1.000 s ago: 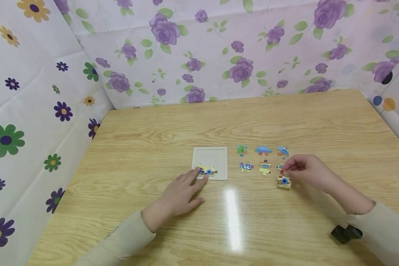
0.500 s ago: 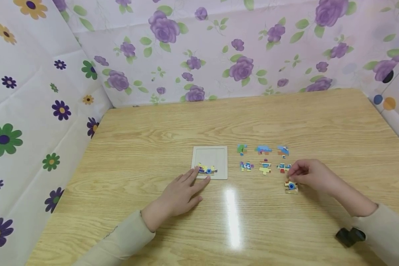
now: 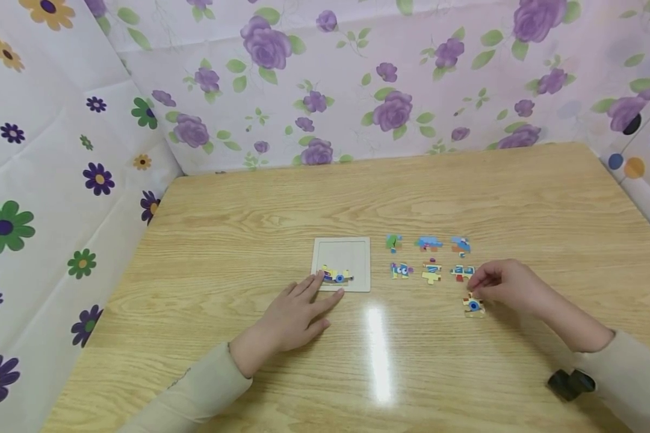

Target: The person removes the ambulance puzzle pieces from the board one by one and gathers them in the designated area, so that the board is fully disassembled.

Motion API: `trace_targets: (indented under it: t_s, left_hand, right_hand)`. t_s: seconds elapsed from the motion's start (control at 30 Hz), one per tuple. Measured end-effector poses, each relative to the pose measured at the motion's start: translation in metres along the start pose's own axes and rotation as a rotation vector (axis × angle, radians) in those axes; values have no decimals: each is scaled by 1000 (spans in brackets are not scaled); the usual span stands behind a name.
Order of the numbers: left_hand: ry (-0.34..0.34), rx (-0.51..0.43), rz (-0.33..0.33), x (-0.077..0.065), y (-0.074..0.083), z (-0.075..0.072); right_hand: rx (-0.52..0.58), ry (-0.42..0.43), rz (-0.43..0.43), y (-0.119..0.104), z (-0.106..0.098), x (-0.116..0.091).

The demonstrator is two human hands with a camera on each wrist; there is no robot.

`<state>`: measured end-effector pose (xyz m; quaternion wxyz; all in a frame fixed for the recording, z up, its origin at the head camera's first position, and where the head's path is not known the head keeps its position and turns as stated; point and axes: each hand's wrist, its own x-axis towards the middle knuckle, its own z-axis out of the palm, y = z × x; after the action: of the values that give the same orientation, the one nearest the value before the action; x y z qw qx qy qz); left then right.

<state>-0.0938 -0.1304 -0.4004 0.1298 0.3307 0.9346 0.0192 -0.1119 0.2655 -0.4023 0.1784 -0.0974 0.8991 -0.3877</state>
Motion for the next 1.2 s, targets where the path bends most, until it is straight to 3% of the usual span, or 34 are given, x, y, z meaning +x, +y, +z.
trace_targets:
  t_s: [0.4,1.2]
  left_hand:
    - [3,-4,11,-1,0,-2]
    - [-47,-72,-19,-1,-1,-1]
  right_hand:
    - [-51,44,-29,-10,-2,-1]
    - [73,59,-129,-57,19,18]
